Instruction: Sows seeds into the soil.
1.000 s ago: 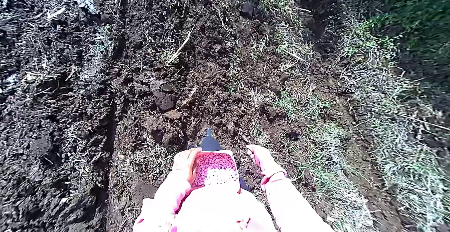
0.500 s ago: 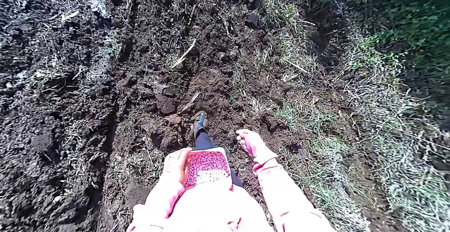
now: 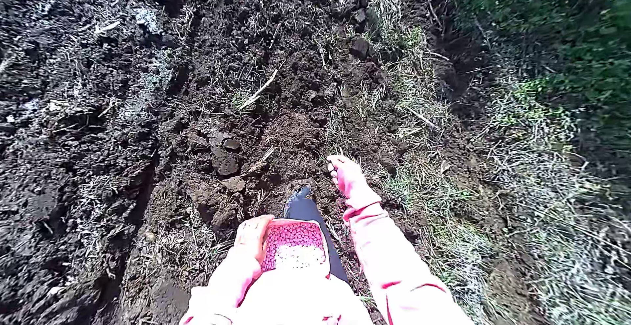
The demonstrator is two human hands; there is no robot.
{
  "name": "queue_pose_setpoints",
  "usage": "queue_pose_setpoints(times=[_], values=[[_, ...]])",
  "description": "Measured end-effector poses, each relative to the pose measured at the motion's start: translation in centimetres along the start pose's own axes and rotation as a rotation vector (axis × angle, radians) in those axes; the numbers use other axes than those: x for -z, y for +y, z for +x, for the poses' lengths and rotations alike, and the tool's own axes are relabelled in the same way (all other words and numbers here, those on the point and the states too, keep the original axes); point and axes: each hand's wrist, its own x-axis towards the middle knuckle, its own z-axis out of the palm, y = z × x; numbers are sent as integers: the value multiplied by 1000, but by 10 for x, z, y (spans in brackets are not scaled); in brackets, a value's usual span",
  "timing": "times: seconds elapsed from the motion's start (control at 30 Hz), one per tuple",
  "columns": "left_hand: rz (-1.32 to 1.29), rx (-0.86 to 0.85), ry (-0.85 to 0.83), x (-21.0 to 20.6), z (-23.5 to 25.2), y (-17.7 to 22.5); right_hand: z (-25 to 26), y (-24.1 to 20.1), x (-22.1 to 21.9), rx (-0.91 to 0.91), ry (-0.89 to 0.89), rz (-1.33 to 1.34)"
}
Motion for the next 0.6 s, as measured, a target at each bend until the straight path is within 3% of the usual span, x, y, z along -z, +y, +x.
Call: queue_pose_setpoints(times=[0.2,0.37,0.6], values=[[94,49,-70,7,98,60,56,28,78,-185,3,141],[139,82,-118,20,142,114,76,50,146,-284,100,151],[194,-60,-138,30,167,163,93,18,167,-269,123,178]])
